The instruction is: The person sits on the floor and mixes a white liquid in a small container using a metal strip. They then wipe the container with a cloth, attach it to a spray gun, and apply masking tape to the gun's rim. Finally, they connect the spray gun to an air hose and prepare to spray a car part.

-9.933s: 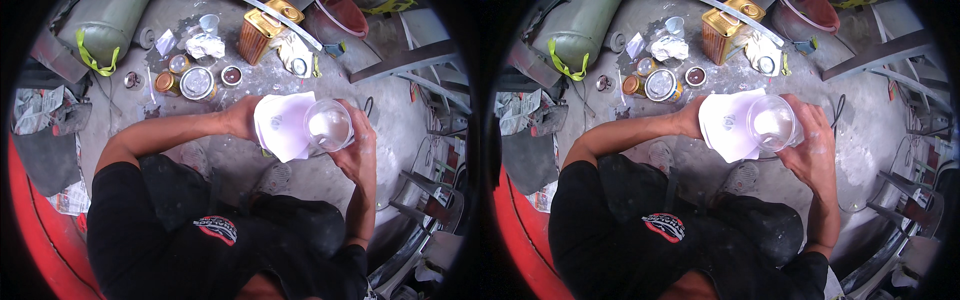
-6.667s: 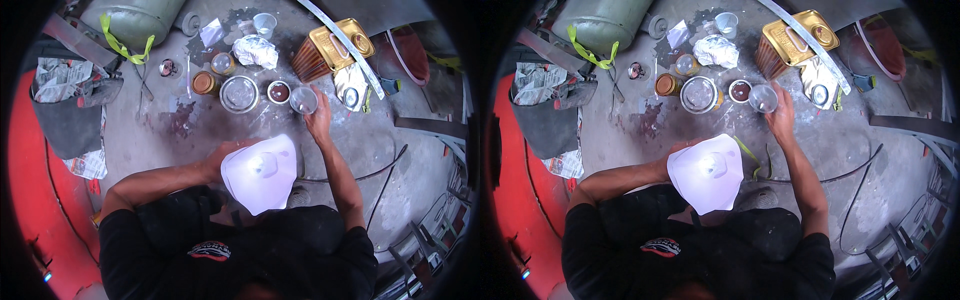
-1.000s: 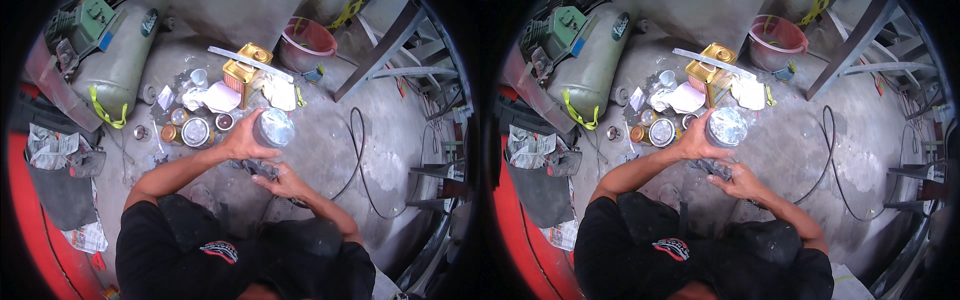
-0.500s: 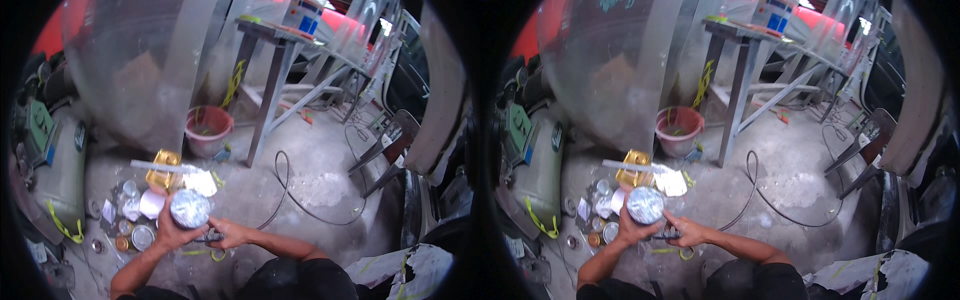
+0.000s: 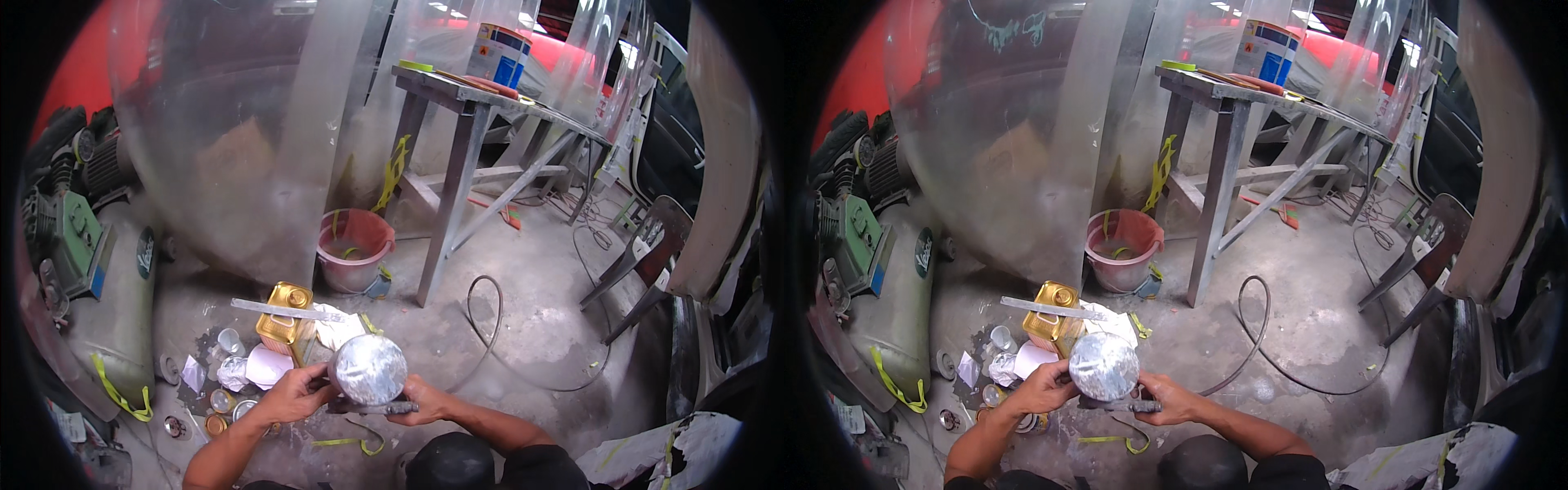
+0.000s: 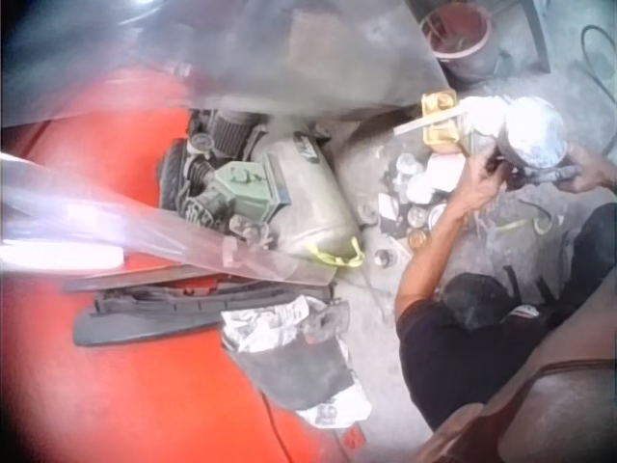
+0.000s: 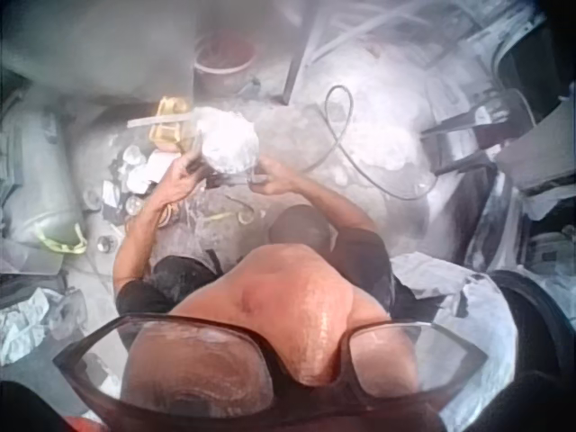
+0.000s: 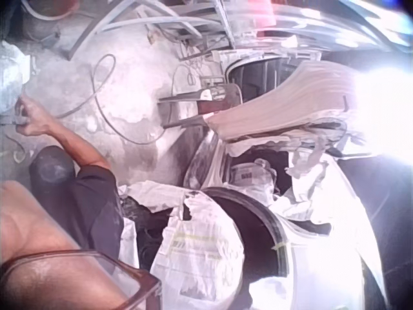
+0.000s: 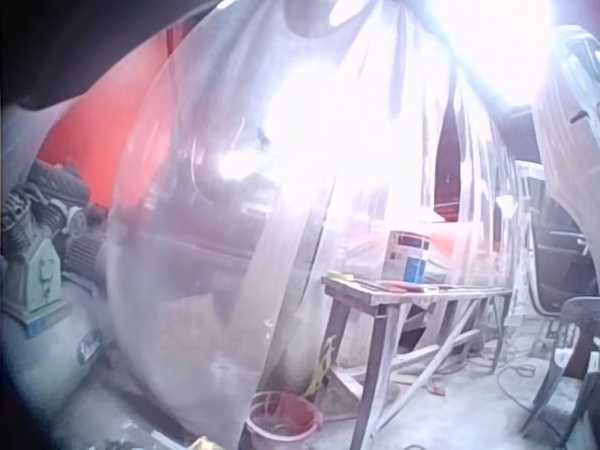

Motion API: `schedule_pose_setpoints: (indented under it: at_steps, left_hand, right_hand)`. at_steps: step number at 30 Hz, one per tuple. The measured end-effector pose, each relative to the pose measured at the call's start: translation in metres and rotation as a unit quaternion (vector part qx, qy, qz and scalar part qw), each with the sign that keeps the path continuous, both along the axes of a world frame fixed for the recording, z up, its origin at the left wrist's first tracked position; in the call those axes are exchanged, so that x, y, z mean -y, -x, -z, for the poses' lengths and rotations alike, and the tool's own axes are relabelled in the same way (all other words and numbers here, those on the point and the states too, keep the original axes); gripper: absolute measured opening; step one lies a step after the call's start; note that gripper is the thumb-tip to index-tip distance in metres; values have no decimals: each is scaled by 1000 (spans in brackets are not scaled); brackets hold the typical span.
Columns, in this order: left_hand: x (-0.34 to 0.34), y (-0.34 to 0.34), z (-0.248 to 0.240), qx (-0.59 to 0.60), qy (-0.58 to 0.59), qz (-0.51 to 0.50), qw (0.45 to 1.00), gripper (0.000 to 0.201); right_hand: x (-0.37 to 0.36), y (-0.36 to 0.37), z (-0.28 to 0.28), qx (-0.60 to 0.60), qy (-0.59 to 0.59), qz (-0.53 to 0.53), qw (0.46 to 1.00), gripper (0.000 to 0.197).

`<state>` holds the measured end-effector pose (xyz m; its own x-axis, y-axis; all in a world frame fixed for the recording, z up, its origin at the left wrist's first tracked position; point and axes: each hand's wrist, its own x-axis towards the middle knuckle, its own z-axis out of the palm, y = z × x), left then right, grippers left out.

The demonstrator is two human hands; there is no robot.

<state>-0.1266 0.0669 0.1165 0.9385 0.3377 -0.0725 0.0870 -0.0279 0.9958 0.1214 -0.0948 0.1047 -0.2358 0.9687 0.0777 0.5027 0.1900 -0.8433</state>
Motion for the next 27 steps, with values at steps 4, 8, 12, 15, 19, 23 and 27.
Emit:
schedule_pose_setpoints:
  at_steps: [4, 8, 12, 15, 19, 23, 27]
  left_hand:
    - [-17, -8, -21, -50, -12, -47, 998, 38]
    - [-18, -8, -85, -73, 6, 34, 997, 22]
    - [-5, -9, -161, -113, -103, 12, 988, 27]
    - [26, -2, -231, -95, -139, -9, 986, 34]
    - [77, 11, -278, -77, -181, -24, 980, 47]
    - [83, 3, -378, -116, -105, 90, 984, 36]
    - [106, -20, -441, -151, -104, 108, 977, 34]
  right_hand:
    - [-8, -2, -14, -24, -85, -13, 996, 53]
    - [-15, 7, -67, -42, -65, 10, 997, 57]
    - [13, 23, -113, -23, -81, 51, 995, 63]
    - [50, 38, -160, -24, 15, 67, 997, 95]
    - [82, 44, -276, 59, 53, 55, 995, 114]
    - [120, 57, -373, -45, 72, 96, 992, 80]
    - [126, 67, -492, -113, 113, 229, 960, 44]
